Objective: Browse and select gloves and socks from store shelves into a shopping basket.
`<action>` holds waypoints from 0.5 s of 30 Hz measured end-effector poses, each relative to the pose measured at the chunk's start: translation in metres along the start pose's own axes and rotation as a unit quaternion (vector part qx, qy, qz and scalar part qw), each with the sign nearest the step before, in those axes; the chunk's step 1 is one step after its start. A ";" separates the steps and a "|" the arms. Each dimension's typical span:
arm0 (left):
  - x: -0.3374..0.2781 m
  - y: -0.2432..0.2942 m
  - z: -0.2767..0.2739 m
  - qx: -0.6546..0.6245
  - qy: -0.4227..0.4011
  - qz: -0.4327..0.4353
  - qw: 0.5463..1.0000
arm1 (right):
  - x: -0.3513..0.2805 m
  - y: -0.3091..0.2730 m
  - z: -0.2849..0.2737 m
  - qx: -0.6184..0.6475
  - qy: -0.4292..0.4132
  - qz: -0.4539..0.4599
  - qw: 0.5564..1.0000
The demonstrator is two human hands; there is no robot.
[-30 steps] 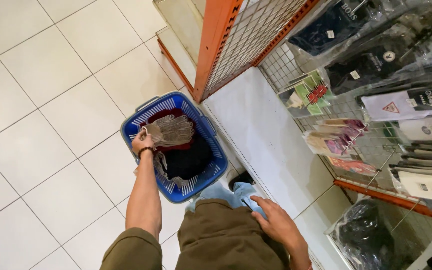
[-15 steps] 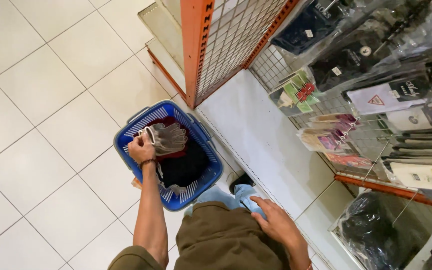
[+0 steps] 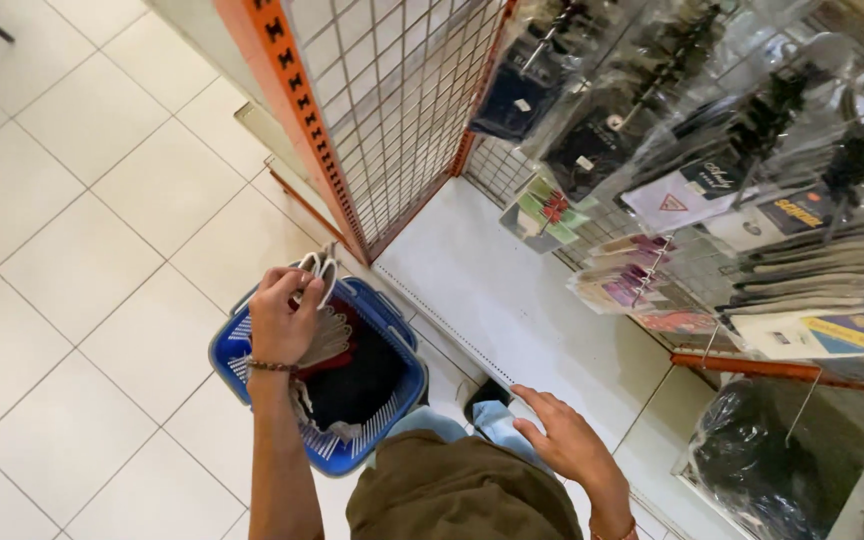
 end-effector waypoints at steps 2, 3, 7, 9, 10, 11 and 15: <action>0.007 0.044 0.005 -0.010 -0.037 0.015 0.999 | -0.001 0.001 -0.013 0.017 0.023 -0.022 0.999; 0.010 0.066 0.009 -0.018 -0.072 0.022 0.997 | -0.002 0.000 -0.021 0.029 0.039 -0.045 0.998; 0.007 0.137 0.047 0.019 -0.114 0.110 0.987 | -0.014 -0.023 -0.065 0.042 0.088 -0.066 0.993; 0.000 0.177 0.069 0.002 -0.136 0.180 0.974 | -0.021 -0.039 -0.093 0.105 0.124 -0.089 0.983; -0.003 0.197 0.078 0.001 -0.138 0.190 0.972 | -0.024 -0.039 -0.101 0.108 0.134 -0.089 0.981; -0.007 0.216 0.090 -0.023 -0.173 0.192 0.966 | -0.029 -0.043 -0.112 0.106 0.178 -0.121 0.971; -0.029 0.286 0.137 -0.085 -0.290 0.207 0.930 | -0.055 -0.057 -0.157 0.128 0.303 -0.203 0.922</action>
Point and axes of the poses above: each hand's wrist, its own x-axis towards the middle knuckle, its own z-axis out of the palm, y = z × x, the point moved 6 cm from there along x, towards the middle knuckle
